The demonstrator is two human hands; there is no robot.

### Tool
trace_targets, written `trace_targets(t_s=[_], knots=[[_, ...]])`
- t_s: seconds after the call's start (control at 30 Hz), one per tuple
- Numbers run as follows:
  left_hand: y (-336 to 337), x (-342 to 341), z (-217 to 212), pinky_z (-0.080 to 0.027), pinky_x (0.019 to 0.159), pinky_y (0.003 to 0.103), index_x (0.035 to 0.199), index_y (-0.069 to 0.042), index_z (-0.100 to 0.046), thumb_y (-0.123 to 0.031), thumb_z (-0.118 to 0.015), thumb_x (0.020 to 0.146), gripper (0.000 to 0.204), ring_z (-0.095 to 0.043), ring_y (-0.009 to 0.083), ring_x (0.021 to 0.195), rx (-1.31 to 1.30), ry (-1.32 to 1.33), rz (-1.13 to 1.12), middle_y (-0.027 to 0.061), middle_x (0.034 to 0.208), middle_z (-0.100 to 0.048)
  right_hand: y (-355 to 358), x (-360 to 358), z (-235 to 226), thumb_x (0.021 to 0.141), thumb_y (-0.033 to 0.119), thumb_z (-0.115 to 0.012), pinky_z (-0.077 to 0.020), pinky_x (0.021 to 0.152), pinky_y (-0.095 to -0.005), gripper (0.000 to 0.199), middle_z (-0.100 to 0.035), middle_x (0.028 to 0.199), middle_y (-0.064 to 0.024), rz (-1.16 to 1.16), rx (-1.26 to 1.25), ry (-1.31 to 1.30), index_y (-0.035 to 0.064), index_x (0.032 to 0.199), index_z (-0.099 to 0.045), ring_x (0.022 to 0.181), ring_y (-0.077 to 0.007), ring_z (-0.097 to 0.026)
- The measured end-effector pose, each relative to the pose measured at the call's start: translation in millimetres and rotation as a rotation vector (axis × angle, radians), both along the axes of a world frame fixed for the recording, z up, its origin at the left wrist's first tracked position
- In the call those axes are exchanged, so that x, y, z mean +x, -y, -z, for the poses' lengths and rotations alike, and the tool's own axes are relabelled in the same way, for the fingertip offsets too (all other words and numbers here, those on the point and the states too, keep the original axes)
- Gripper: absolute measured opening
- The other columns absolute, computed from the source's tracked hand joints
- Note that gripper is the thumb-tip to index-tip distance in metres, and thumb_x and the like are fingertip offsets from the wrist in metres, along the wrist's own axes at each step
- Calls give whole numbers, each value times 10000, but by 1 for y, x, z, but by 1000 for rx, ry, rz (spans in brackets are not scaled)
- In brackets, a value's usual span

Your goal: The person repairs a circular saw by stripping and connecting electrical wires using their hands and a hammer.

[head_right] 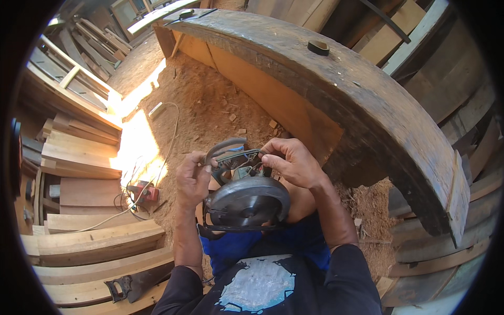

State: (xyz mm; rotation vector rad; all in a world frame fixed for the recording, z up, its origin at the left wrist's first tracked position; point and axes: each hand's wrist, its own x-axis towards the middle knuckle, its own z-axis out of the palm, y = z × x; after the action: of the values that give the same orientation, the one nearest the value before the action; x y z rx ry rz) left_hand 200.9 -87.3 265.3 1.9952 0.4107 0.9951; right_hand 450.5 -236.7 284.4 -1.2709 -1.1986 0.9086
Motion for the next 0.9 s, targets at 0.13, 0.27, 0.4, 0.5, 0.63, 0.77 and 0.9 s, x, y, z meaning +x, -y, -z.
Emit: trace_targets(t_s=[0.13, 0.27, 0.4, 0.5, 0.63, 0.77, 0.9], knots=[[-1, -1, 3, -550, 858, 291, 1132, 31, -618, 48, -548, 964, 182, -667, 139, 962, -10, 2, 6, 81, 1001, -678, -3, -2, 0, 986, 75, -679, -544, 805, -295, 152, -700, 926, -61, -12, 10, -38, -67, 1035, -706, 857, -105, -656], [-2, 1, 5, -559, 862, 294, 1139, 33, -616, 55, -548, 962, 191, -671, 141, 967, -26, 34, 11, 84, 1000, -680, -2, -4, 3, 987, 72, -670, -546, 810, -295, 155, -697, 935, -54, 19, 45, -44, -61, 1056, -708, 853, -105, -656], [-3, -1, 7, -562, 855, 291, 1144, 35, -615, 57, -546, 962, 196, -671, 140, 969, -19, 16, 5, 85, 1000, -680, -3, -5, 6, 985, 70, -659, -547, 804, -291, 159, -694, 933, -48, 34, 60, -48, -57, 1067, -707, 847, -100, -649], [-2, -1, 5, -563, 855, 289, 1151, 38, -613, 56, -546, 962, 201, -672, 140, 968, -15, 26, 5, 86, 1002, -679, -3, -6, 8, 982, 68, -660, -545, 799, -287, 152, -694, 933, -44, 50, 70, -75, -50, 1065, -707, 840, -98, -644], [-2, 0, 7, -564, 859, 289, 1160, 37, -610, 61, -545, 960, 212, -672, 139, 970, -32, 46, 14, 86, 1002, -680, -4, -5, 12, 981, 74, -667, -549, 801, -291, 151, -696, 937, -44, 41, 115, -106, -44, 1068, -705, 846, -103, -653], [-3, 0, 9, -565, 864, 296, 1146, 33, -618, 68, -543, 956, 207, -669, 137, 970, -50, 56, 15, 85, 999, -677, -2, -4, 14, 985, 79, -669, -558, 813, -302, 159, -703, 953, -56, 14, 101, -159, -44, 1082, -696, 870, -116, -673], [1, 2, 6, -558, 855, 288, 1132, 32, -624, 71, -542, 955, 198, -666, 134, 965, -61, 78, 18, 82, 999, -673, -2, -3, 15, 993, 81, -664, -558, 829, -301, 168, -705, 989, -67, -35, 115, -196, -47, 1099, -688, 906, -122, -679]])
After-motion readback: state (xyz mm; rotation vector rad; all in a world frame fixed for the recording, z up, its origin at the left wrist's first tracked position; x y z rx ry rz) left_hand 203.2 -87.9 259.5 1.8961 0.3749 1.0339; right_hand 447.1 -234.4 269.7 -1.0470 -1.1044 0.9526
